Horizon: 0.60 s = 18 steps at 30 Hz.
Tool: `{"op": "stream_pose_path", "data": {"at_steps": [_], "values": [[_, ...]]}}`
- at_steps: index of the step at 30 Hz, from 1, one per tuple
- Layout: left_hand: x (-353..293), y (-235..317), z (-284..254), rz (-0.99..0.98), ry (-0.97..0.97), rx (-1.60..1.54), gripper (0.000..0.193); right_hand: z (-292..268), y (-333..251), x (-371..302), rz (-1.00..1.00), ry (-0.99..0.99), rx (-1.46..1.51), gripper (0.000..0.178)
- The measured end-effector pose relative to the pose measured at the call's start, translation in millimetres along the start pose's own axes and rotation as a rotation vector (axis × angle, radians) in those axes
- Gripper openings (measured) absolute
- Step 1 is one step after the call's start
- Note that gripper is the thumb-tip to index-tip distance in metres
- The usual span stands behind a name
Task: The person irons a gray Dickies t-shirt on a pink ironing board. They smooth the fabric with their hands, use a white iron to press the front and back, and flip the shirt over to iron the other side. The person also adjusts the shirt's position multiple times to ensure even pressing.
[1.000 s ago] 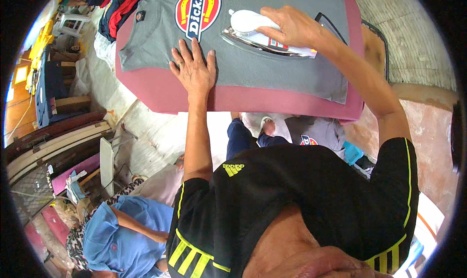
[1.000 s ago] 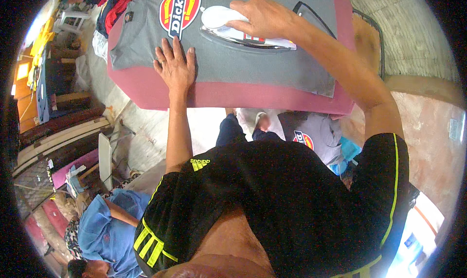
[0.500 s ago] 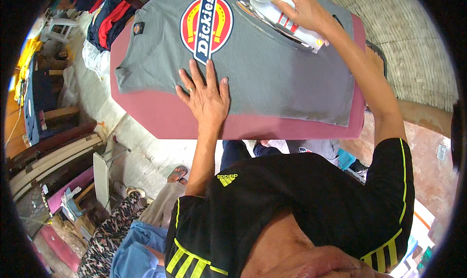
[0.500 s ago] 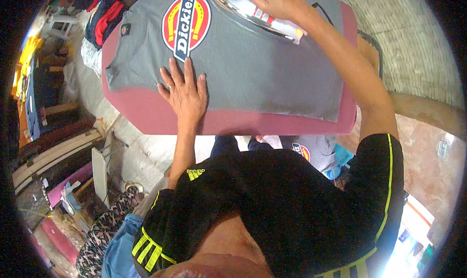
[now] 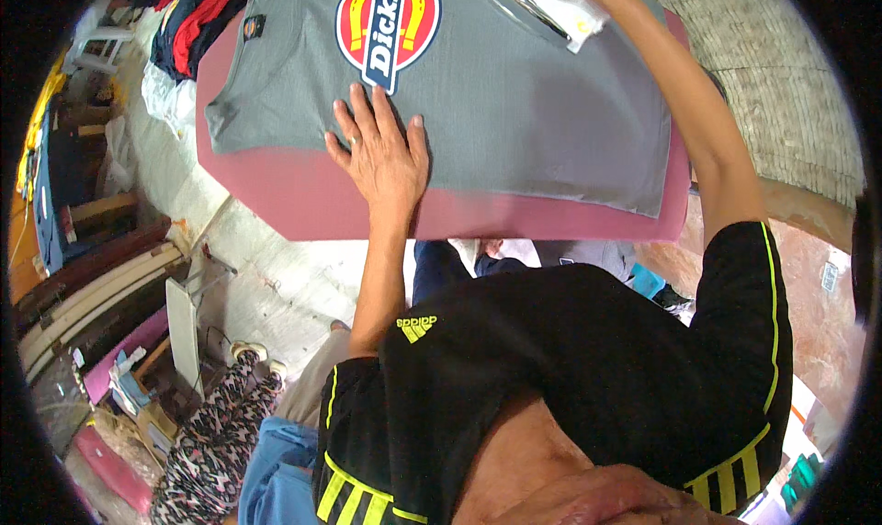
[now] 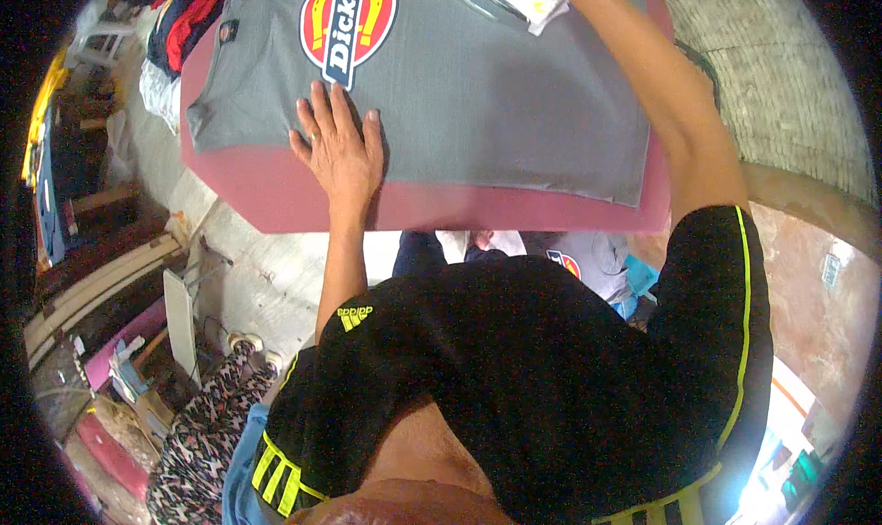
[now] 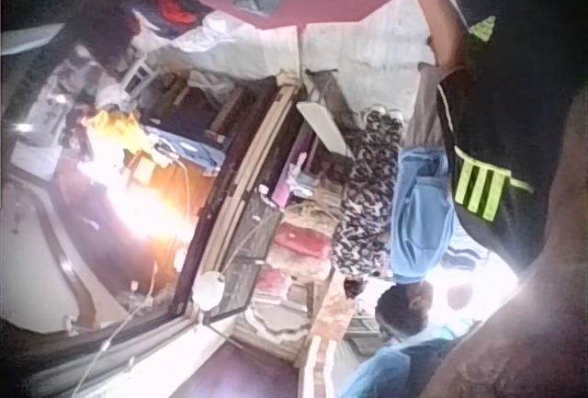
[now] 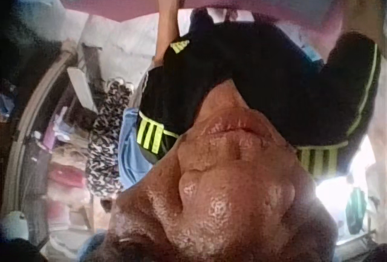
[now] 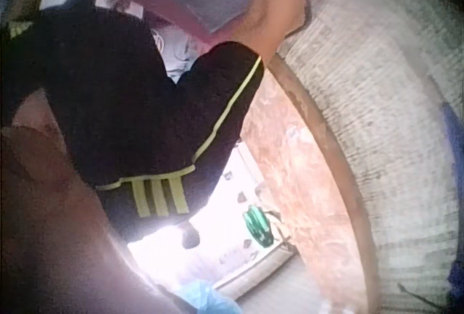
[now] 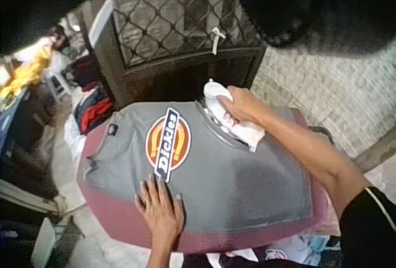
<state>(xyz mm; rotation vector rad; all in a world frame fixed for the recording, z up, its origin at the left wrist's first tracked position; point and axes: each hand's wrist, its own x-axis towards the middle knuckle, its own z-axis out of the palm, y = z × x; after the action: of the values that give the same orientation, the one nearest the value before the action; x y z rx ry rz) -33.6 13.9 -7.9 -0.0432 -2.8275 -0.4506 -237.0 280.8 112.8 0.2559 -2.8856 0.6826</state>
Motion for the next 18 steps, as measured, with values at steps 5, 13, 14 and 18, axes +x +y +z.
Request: {"op": "stream_pose_path", "data": {"at_steps": [5, 13, 14, 18], "values": [[-1.6, -8.7, 15.0, -0.004, 0.105, -0.051, 0.06, -23.0, -24.8, -100.4, 0.1, -0.123, 0.075, 0.046], [-23.8, -15.5, 9.3, -0.171, 0.128, 0.03, 0.06, -17.3, -24.8, -196.8, -0.298, -0.229, 0.125, 0.039], [-27.3, -19.7, 8.5, -0.195, 0.137, 0.041, 0.06, -17.1, -29.0, -194.4, -0.343, -0.262, 0.101, 0.039], [-28.7, -38.7, 5.9, -0.22, 0.149, 0.05, 0.058, -8.4, -49.8, -169.9, -0.333, -0.313, 0.092, 0.039]]}}
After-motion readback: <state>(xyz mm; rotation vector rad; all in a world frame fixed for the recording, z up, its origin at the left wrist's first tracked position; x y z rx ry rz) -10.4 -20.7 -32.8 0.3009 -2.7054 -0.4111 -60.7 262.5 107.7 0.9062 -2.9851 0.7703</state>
